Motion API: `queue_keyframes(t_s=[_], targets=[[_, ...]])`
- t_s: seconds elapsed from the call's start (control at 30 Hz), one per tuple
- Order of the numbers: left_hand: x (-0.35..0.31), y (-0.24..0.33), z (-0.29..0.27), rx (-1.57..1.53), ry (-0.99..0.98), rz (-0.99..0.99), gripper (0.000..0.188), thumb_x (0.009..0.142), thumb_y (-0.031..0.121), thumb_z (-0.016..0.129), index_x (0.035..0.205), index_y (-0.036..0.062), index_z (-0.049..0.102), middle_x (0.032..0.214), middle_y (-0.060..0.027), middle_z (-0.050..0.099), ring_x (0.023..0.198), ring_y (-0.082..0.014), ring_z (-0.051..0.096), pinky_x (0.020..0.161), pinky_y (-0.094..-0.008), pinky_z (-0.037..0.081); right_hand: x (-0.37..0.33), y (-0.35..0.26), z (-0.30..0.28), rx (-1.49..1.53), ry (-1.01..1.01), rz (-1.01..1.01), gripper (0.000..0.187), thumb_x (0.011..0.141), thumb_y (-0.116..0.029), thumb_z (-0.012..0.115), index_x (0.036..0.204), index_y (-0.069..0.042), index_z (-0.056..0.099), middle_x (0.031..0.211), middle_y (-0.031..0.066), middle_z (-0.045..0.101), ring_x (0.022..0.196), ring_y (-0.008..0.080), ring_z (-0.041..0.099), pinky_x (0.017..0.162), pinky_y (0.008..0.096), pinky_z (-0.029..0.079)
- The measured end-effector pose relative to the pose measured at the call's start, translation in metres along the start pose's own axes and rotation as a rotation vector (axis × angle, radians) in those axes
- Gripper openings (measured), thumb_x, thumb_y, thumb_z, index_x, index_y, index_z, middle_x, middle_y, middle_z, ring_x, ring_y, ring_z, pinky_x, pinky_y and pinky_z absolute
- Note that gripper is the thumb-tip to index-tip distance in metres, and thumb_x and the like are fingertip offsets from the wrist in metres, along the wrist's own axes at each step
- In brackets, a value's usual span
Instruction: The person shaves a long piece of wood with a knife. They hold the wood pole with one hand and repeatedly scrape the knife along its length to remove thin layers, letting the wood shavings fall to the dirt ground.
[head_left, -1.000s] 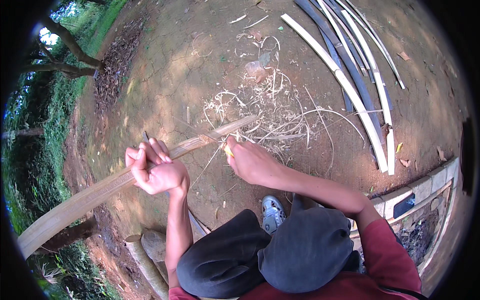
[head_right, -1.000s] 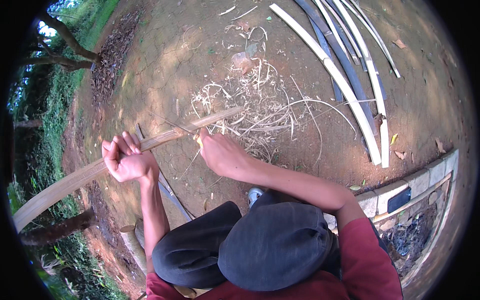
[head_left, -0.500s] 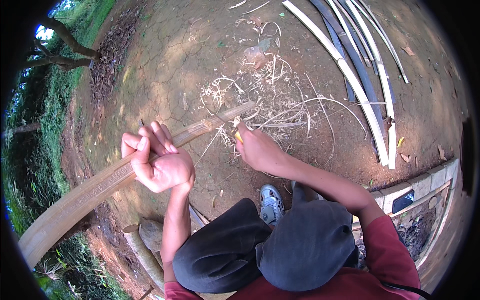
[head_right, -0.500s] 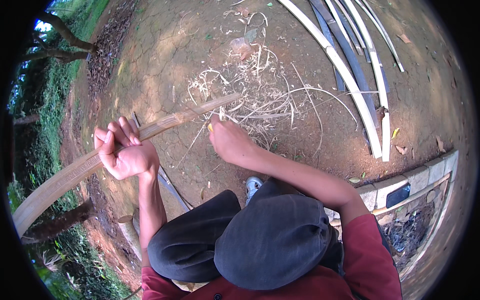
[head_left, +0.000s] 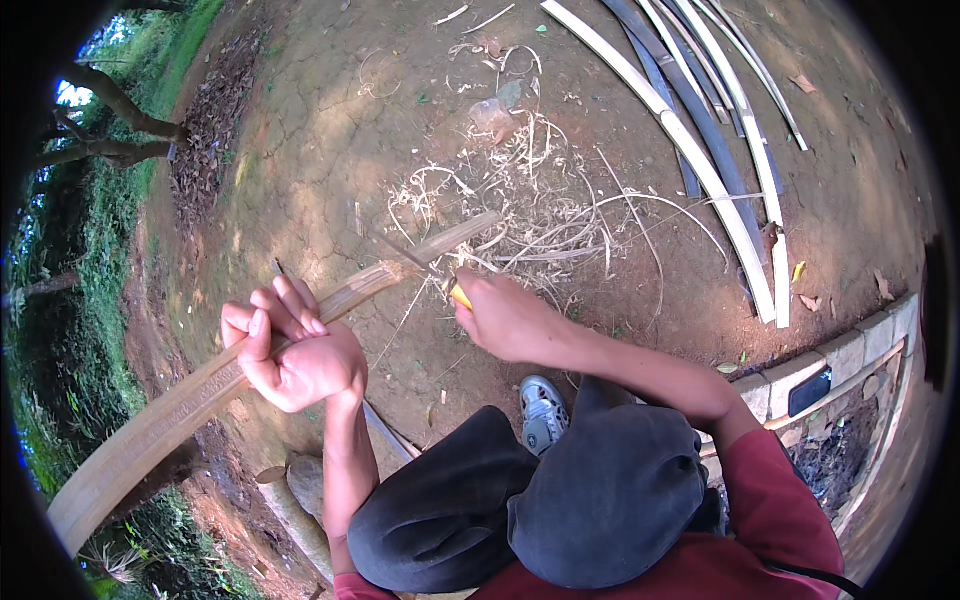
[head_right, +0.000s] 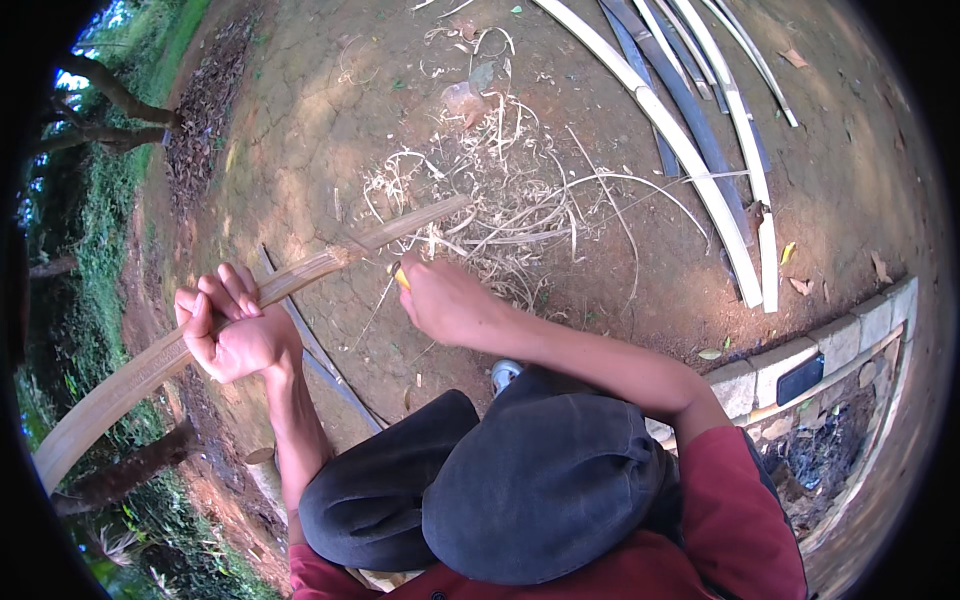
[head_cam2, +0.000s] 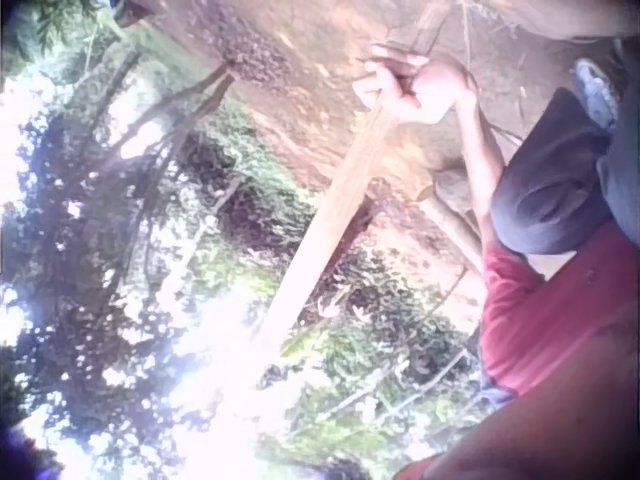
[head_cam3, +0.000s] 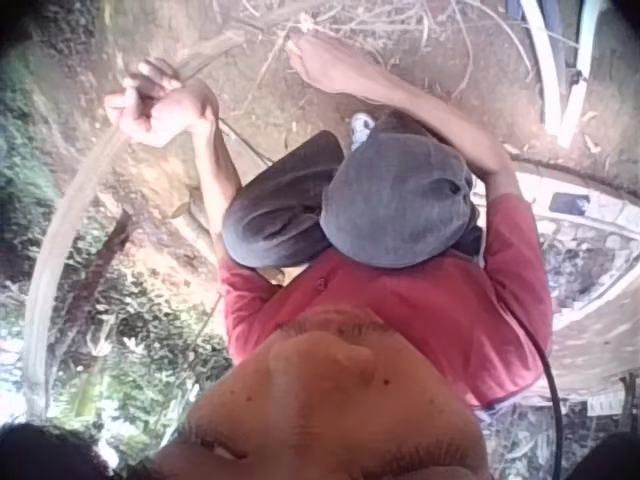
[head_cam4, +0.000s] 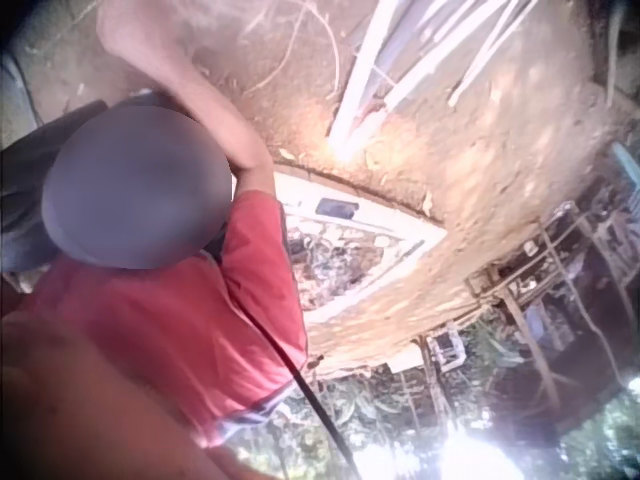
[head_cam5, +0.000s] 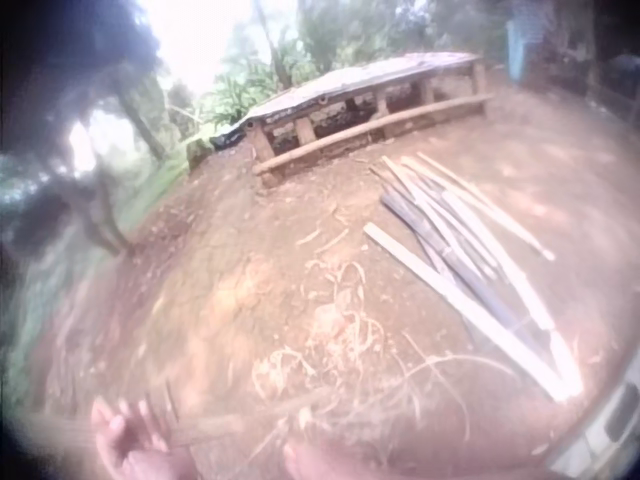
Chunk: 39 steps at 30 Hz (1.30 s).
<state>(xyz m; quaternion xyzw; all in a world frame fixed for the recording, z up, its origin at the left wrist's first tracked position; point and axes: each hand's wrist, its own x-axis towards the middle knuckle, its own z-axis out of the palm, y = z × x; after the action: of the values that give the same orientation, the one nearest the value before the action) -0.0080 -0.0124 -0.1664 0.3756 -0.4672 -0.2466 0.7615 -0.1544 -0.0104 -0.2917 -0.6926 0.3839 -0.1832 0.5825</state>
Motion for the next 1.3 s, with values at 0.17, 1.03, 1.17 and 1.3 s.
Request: queue_keyframes(t_s=[0.17, 1.03, 1.17, 1.3], targets=[[0.007, -0.003, -0.002, 0.102, 0.105, 0.002, 0.024, 0.081, 0.013, 0.044, 0.063, 0.0120, 0.030, 0.049, -0.0013, 0.028, 0.040, -0.0123, 0.028, 0.039, -0.0246, 0.022, 0.011, 0.017, 0.004, -0.066, 0.046, -0.022, 0.032, 0.088, -0.010, 0.053, 0.108, 0.015, 0.047, 0.064, 0.0256, 0.059, 0.063, 0.0412, 0.062, 0.059, 0.0477, 0.049], [-0.004, -0.003, 0.003, 0.022, 0.000, -0.004, 0.023, 0.082, 0.009, 0.047, 0.065, 0.0105, 0.032, 0.049, -0.0020, 0.032, 0.042, -0.0119, 0.031, 0.042, -0.0237, 0.027, 0.024, 0.015, 0.003, -0.042, -0.017, 0.064, 0.031, 0.089, -0.006, 0.051, 0.107, 0.020, 0.047, 0.068, 0.0256, 0.062, 0.058, 0.0337, 0.064, 0.049, 0.0412, 0.050], [0.012, -0.006, -0.003, 0.074, 0.066, 0.010, 0.024, 0.084, 0.011, 0.045, 0.064, 0.0120, 0.030, 0.049, -0.0013, 0.029, 0.041, -0.0112, 0.029, 0.040, -0.0234, 0.024, 0.035, 0.034, 0.013, -0.074, 0.060, 0.017, 0.041, 0.087, -0.008, 0.055, 0.116, 0.019, 0.044, 0.073, 0.0279, 0.062, 0.067, 0.0361, 0.065, 0.060, 0.0427, 0.052], [0.014, -0.003, -0.019, 0.060, 0.079, 0.022, 0.025, 0.084, 0.011, 0.044, 0.064, 0.0123, 0.030, 0.049, -0.0007, 0.029, 0.040, -0.0112, 0.029, 0.039, -0.0243, 0.022, 0.033, 0.019, 0.006, -0.036, -0.015, 0.055, 0.042, 0.087, -0.008, 0.054, 0.119, 0.017, 0.044, 0.074, 0.0277, 0.062, 0.070, 0.0377, 0.065, 0.061, 0.0433, 0.051]])
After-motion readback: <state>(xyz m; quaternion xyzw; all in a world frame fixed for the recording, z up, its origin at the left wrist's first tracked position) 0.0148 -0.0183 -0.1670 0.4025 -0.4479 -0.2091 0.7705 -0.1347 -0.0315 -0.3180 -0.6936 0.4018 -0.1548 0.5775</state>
